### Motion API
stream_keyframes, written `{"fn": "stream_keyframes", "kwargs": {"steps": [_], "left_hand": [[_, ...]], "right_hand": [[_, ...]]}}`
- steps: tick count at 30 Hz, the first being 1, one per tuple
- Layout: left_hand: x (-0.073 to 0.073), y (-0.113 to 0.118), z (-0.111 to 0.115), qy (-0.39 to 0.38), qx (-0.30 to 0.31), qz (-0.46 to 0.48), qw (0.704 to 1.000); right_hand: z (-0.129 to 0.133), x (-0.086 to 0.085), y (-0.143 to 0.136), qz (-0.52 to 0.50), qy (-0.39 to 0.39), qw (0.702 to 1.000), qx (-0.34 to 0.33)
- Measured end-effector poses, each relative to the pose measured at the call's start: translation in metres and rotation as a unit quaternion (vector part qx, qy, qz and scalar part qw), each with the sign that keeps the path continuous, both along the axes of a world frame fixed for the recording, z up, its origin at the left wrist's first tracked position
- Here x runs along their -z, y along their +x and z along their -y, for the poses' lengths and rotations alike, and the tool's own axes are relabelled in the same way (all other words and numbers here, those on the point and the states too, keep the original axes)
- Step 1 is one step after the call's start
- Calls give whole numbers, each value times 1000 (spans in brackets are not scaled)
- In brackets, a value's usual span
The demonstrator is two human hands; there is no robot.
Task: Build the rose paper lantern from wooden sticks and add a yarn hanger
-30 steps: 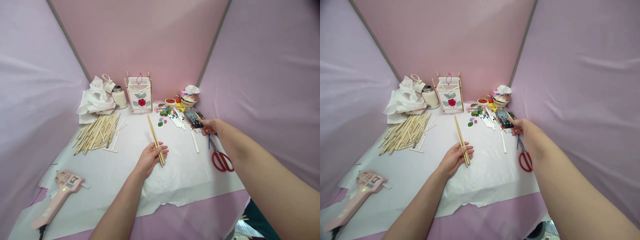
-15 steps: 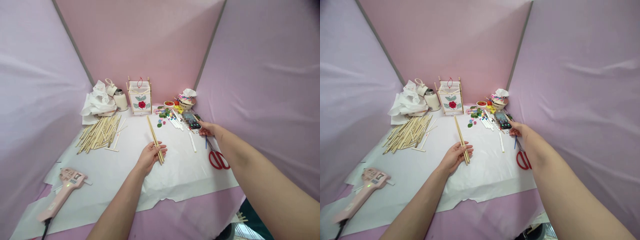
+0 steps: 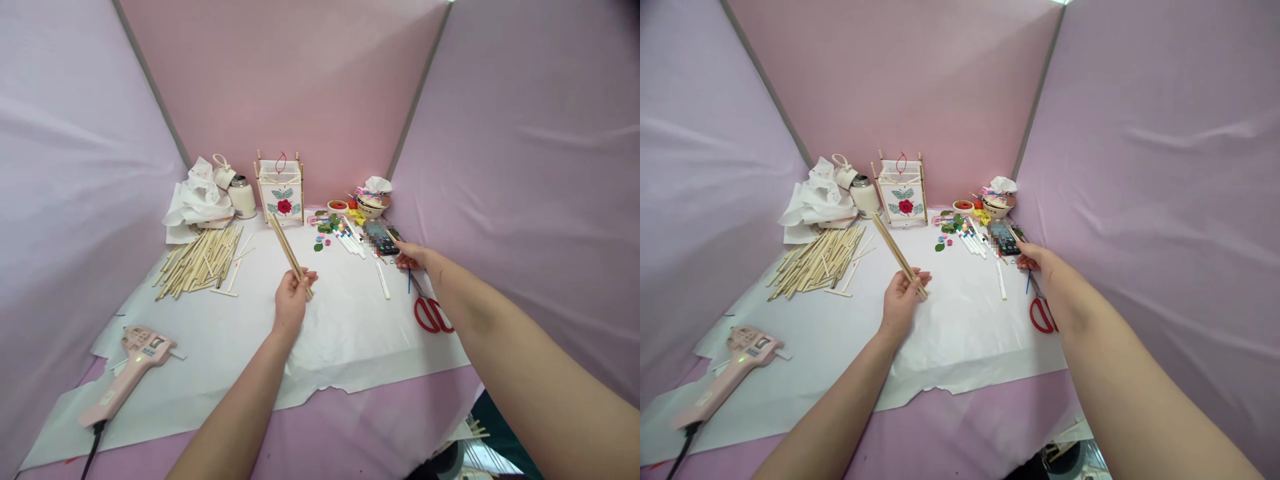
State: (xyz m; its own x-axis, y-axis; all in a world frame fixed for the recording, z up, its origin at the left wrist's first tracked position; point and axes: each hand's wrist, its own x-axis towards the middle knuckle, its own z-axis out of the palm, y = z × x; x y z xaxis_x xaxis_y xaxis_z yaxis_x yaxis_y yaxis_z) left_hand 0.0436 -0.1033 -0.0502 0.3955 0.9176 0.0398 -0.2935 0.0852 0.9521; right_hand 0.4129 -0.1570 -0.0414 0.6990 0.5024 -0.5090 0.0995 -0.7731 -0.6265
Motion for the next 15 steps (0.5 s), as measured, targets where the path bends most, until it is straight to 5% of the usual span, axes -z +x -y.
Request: {"fn": "stream_keyframes", "kwargs": {"steps": [3,9,15], "left_hand": [[-1,0,2,86,-71,-47,993],[7,0,-2,104,2,-115,988],[9,0,-1,94,-4,-87,992]], "right_hand": [[0,-2,-1,-19,-19,1000,2],[0,-9,-11,-15,-53,998,-16],[-8,-32,-22,81,-63,994,-43]]}}
